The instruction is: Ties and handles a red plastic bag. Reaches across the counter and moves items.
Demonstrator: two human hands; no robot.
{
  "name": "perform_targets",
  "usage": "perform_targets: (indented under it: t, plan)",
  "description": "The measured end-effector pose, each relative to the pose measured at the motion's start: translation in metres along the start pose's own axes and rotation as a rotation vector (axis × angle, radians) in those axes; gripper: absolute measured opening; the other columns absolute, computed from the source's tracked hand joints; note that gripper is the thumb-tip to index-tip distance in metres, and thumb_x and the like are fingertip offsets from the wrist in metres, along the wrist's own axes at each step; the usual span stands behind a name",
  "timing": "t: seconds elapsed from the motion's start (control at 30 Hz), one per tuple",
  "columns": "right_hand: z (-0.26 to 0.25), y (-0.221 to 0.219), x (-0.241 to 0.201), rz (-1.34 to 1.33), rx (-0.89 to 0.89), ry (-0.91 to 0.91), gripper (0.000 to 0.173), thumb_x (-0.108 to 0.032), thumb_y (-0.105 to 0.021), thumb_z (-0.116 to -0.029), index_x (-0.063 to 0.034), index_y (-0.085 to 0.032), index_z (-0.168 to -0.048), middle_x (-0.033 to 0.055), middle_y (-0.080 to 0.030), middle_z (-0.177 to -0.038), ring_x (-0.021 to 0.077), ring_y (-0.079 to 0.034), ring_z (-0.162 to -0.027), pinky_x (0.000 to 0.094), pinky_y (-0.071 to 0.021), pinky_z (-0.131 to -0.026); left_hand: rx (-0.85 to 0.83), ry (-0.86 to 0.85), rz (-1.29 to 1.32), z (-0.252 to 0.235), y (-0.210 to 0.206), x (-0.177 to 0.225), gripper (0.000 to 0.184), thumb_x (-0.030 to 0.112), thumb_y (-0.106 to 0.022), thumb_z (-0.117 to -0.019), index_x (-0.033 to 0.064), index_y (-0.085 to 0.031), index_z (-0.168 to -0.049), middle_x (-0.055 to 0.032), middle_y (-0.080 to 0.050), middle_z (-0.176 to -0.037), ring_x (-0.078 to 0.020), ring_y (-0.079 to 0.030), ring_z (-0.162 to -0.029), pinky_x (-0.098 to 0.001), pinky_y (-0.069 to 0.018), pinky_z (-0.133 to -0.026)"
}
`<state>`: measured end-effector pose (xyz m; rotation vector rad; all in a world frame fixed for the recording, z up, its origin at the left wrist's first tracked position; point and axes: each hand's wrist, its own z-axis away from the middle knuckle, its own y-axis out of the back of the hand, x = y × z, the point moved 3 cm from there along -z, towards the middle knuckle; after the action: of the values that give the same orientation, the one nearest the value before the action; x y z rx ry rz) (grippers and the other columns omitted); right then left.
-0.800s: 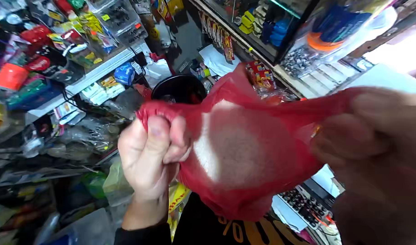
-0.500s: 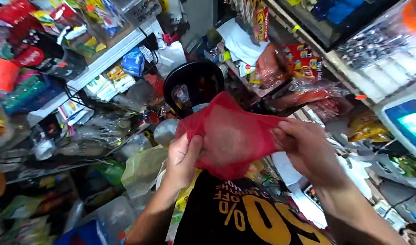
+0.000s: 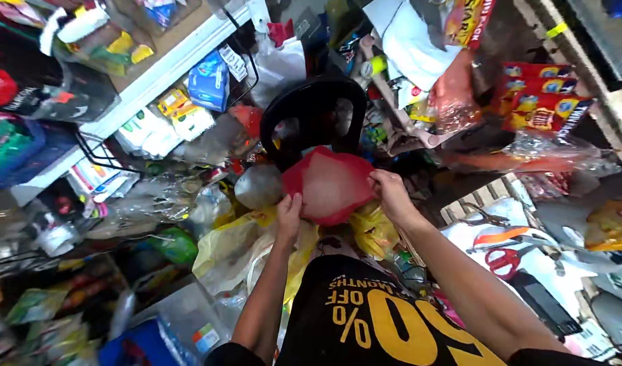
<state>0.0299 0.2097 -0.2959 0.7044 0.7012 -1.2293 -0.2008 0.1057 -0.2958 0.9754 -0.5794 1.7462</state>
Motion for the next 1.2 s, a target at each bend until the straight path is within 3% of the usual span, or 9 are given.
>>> perform_targets:
  t: [0.5,0.67,0.77,0.87,0.9,0.97,1.03,1.1,1.2]
  plan:
    - [-0.039,-0.014,0.027,-0.182,0.135,-0.049,0.037,-0.013,-0.044,-0.1050,-0.0140,-0.055,-0.070,-0.0088,-0.044,-0.056,0.0008,-0.036,-0.047,0.0175,-0.0318,-0.046,-0.122,0.121,0.018,-0.054,0.002,-0.033,0.029,0.018,-0.044,-0.1105,-0.0024,-0.063,-0.103,-0.0071,-0.065,-0.094,-0.0128,-0.064,-0.088,-0.0337,-0.0550,-0.086]
    - [-0.055,0.000,0.047,-0.115,0.191,-0.069,0.030,-0.015,-0.047,-0.1056,-0.0113,-0.059,-0.079,-0.0085,-0.047,-0.061,0.0015,-0.042,-0.052,0.0188,-0.0388,-0.053,-0.176,0.129,-0.080,-0.067,-0.009,-0.057,0.031,0.019,-0.043,-0.1102,-0.0011,-0.064,-0.100,-0.0047,-0.063,-0.088,-0.0105,-0.060,-0.081,-0.0311,-0.0523,-0.079]
    - [-0.061,0.004,0.053,-0.141,0.194,-0.082,0.030,-0.017,-0.047,-0.1066,-0.0133,-0.057,-0.079,-0.0095,-0.048,-0.061,0.0004,-0.043,-0.052,0.0178,-0.0402,-0.053,-0.207,0.164,-0.079,-0.068,-0.015,-0.057,0.031,0.019,-0.044,-0.1107,-0.0039,-0.064,-0.102,-0.0086,-0.064,-0.089,-0.0138,-0.063,-0.083,-0.0347,-0.0553,-0.083]
    - [-0.066,0.009,0.056,-0.147,0.108,-0.097,0.029,-0.020,-0.044,-0.1084,-0.0147,-0.058,-0.084,-0.0100,-0.049,-0.064,0.0005,-0.045,-0.054,0.0184,-0.0425,-0.055,-0.210,0.137,-0.127,-0.073,-0.014,-0.059,0.033,0.021,-0.044,-0.1108,0.0005,-0.067,-0.099,-0.0023,-0.062,-0.076,-0.0091,-0.058,-0.068,-0.0270,-0.0513,-0.068]
    - [-0.067,0.010,0.059,-0.141,0.083,-0.107,0.030,-0.021,-0.043,-0.1088,-0.0146,-0.058,-0.084,-0.0095,-0.050,-0.064,0.0004,-0.044,-0.054,0.0176,-0.0406,-0.054,-0.221,0.124,-0.163,-0.073,-0.013,-0.060,0.033,0.022,-0.045,-0.1109,0.0007,-0.068,-0.101,-0.0033,-0.066,-0.079,-0.0099,-0.062,-0.070,-0.0279,-0.0537,-0.070]
    - [-0.071,0.013,0.063,-0.084,0.032,-0.118,0.031,-0.024,-0.040,-0.1095,-0.0118,-0.061,-0.089,-0.0071,-0.057,-0.070,0.0012,-0.048,-0.058,0.0182,-0.0425,-0.057,-0.238,0.095,-0.235,-0.079,-0.012,-0.062,0.033,0.024,-0.046,-0.1106,0.0014,-0.071,-0.110,-0.0090,-0.072,-0.100,-0.0165,-0.070,-0.090,-0.0372,-0.0586,-0.086]
    - [-0.075,0.017,0.067,-0.030,0.000,-0.137,0.031,-0.024,-0.042,-0.1088,-0.0047,-0.066,-0.101,0.0001,-0.068,-0.088,0.0063,-0.060,-0.074,0.0257,-0.0518,-0.072,-0.223,0.086,-0.255,-0.082,-0.012,-0.065,0.031,0.023,-0.049,-0.1096,0.0019,-0.071,-0.114,-0.0130,-0.063,-0.115,-0.0211,-0.066,-0.100,-0.0405,-0.0568,-0.091]
    - [-0.077,0.021,0.067,-0.003,-0.041,-0.158,0.034,-0.024,-0.044,-0.1074,0.0009,-0.066,-0.115,0.0088,-0.067,-0.106,0.0141,-0.063,-0.092,0.0354,-0.0534,-0.085,-0.167,0.145,-0.206,-0.082,-0.013,-0.065,0.030,0.023,-0.052,-0.1089,0.0004,-0.069,-0.116,-0.0140,-0.066,-0.115,-0.0211,-0.067,-0.098,-0.0415,-0.0571,-0.089]
    - [-0.076,0.025,0.064,0.022,-0.091,-0.187,0.033,-0.024,-0.043,-0.1089,-0.0013,-0.065,-0.118,0.0060,-0.069,-0.107,0.0105,-0.064,-0.088,0.0324,-0.0535,-0.083,-0.068,0.221,-0.017,-0.078,-0.012,-0.067,0.025,0.017,-0.059,-0.1052,-0.0031,-0.066,-0.118,-0.0138,-0.071,-0.107,-0.0181,-0.069,-0.095,-0.0385,-0.0576,-0.088]
